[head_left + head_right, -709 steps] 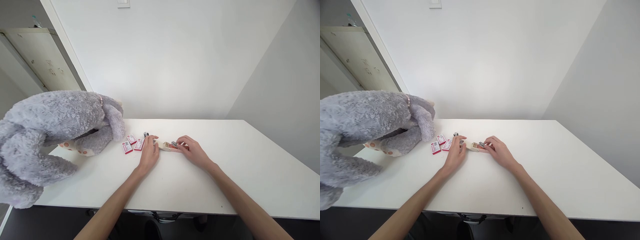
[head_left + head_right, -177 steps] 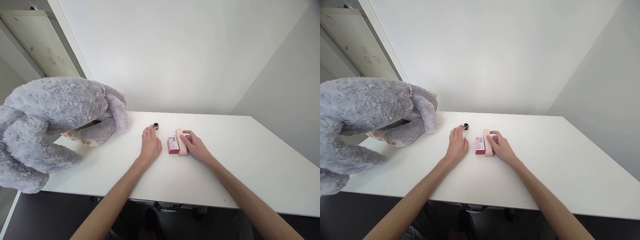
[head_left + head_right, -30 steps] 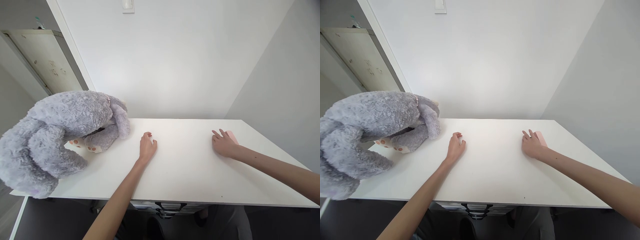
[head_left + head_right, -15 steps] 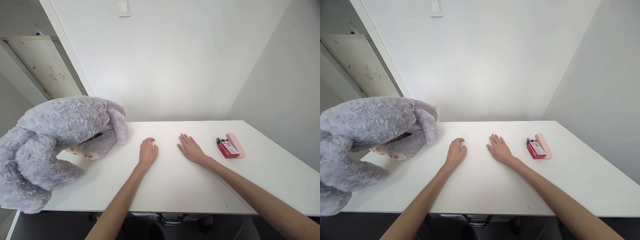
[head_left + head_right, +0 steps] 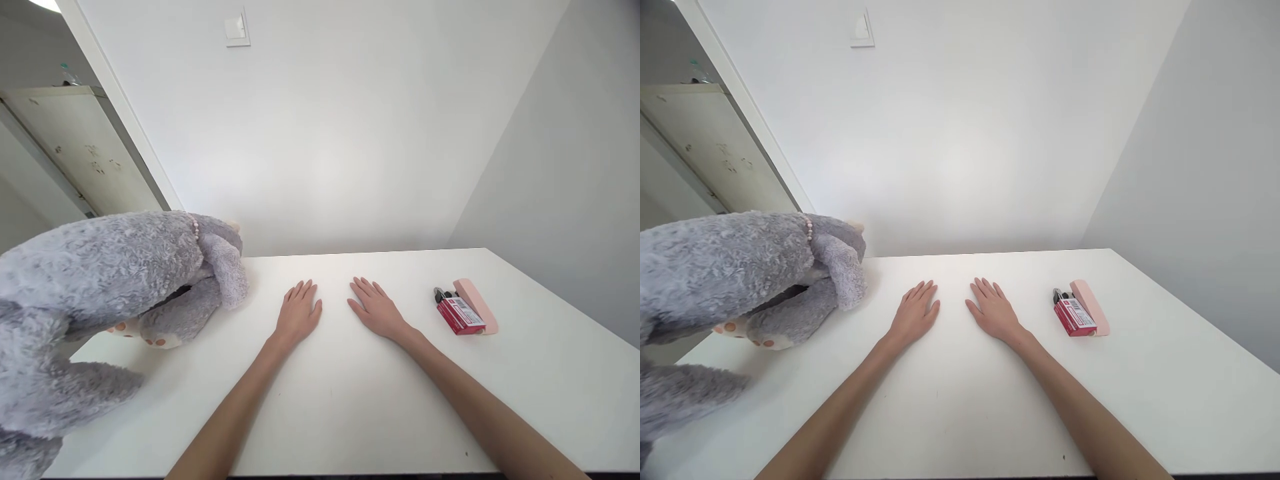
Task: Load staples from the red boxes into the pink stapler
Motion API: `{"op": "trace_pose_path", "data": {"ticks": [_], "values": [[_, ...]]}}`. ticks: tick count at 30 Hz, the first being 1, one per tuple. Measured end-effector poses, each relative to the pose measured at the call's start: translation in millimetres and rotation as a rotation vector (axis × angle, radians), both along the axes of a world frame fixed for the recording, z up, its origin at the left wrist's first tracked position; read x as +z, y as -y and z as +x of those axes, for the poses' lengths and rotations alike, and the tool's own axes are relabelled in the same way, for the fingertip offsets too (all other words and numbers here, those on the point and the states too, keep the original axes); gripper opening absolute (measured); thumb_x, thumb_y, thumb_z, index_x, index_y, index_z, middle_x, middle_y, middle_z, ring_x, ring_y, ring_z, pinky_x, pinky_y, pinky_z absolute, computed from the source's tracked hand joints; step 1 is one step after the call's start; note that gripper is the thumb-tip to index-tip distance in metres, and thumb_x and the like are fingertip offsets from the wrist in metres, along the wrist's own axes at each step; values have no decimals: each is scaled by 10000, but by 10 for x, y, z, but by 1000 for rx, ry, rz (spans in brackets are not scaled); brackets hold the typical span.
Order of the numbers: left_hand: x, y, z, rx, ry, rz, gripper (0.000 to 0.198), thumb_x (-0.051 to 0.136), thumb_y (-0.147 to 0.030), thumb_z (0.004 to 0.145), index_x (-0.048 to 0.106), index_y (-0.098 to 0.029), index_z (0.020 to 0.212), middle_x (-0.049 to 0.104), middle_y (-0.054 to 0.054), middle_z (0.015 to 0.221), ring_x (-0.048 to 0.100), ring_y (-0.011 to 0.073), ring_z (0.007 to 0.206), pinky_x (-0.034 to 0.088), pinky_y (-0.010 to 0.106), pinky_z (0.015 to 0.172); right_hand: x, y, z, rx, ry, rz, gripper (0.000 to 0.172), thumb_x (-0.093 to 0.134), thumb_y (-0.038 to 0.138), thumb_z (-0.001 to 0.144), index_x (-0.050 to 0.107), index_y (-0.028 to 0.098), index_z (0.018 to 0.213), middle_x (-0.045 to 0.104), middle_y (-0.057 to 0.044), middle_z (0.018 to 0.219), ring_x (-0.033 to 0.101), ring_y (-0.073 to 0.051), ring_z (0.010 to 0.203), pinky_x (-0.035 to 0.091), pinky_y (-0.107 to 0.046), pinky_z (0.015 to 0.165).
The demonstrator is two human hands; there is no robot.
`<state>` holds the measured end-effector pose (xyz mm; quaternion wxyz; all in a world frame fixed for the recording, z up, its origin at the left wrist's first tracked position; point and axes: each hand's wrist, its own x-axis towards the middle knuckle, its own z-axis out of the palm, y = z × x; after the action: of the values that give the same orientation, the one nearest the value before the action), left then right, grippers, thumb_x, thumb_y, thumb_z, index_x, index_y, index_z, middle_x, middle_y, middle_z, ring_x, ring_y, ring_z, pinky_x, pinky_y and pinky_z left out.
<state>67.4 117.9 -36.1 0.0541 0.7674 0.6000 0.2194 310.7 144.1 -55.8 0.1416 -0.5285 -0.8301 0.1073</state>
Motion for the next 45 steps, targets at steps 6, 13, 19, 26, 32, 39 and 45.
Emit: {"op": "trace_pose_path", "data": {"ticks": [6,13,19,26,32,39,45], "values": [[-33,-24,-24,-14,19,13,447,456,-361,1012,570,-250,1430,471,70,1600,350,279,1537,248,507,1271,39,13,-8,-4,-14,-4,698,189,560,1076,338,145,1618,240,-81,1715,159,-227,1603,121,-462,1310],[-5,-10,-31,-16,3,-3,452,454,-372,1016,574,-243,1432,465,69,1604,331,281,1546,240,505,1277,60,29,-22,-6,-16,-13,707,180,553,1078,325,125,1622,237,-85,1717,155,-232,1604,103,-451,1313],[39,-60,-89,-60,-50,-27,499,416,-411,1023,548,-223,1465,442,76,1618,337,276,1543,249,486,1273,78,30,-38,-14,0,-9,700,180,536,1080,338,113,1614,237,-86,1716,156,-230,1604,102,-444,1313],[76,-85,-129,-80,-99,-47,536,383,-427,1038,516,-197,1504,417,66,1632,315,275,1552,259,485,1275,102,37,-50,-23,7,-9,693,176,522,1083,340,107,1613,242,-80,1714,155,-223,1603,99,-439,1313],[52,-93,-145,-105,-87,-19,541,377,-461,1044,522,-208,1499,420,65,1631,337,283,1542,281,496,1270,88,32,-51,-34,7,-16,688,179,511,1081,335,108,1617,230,-64,1718,150,-214,1604,82,-416,1312],[9,-103,-166,-104,-99,-23,556,354,-471,1051,497,-215,1523,405,55,1640,316,279,1552,269,493,1275,66,21,-50,-34,-3,-14,680,190,517,1079,347,126,1612,241,-69,1714,153,-209,1604,87,-419,1312],[-6,-87,-143,-93,-107,-17,549,346,-458,1054,499,-208,1518,402,57,1642,318,280,1551,270,492,1277,81,33,-43,-29,-11,-8,676,199,507,1083,341,115,1615,247,-73,1712,156,-216,1603,95,-429,1314]]}}
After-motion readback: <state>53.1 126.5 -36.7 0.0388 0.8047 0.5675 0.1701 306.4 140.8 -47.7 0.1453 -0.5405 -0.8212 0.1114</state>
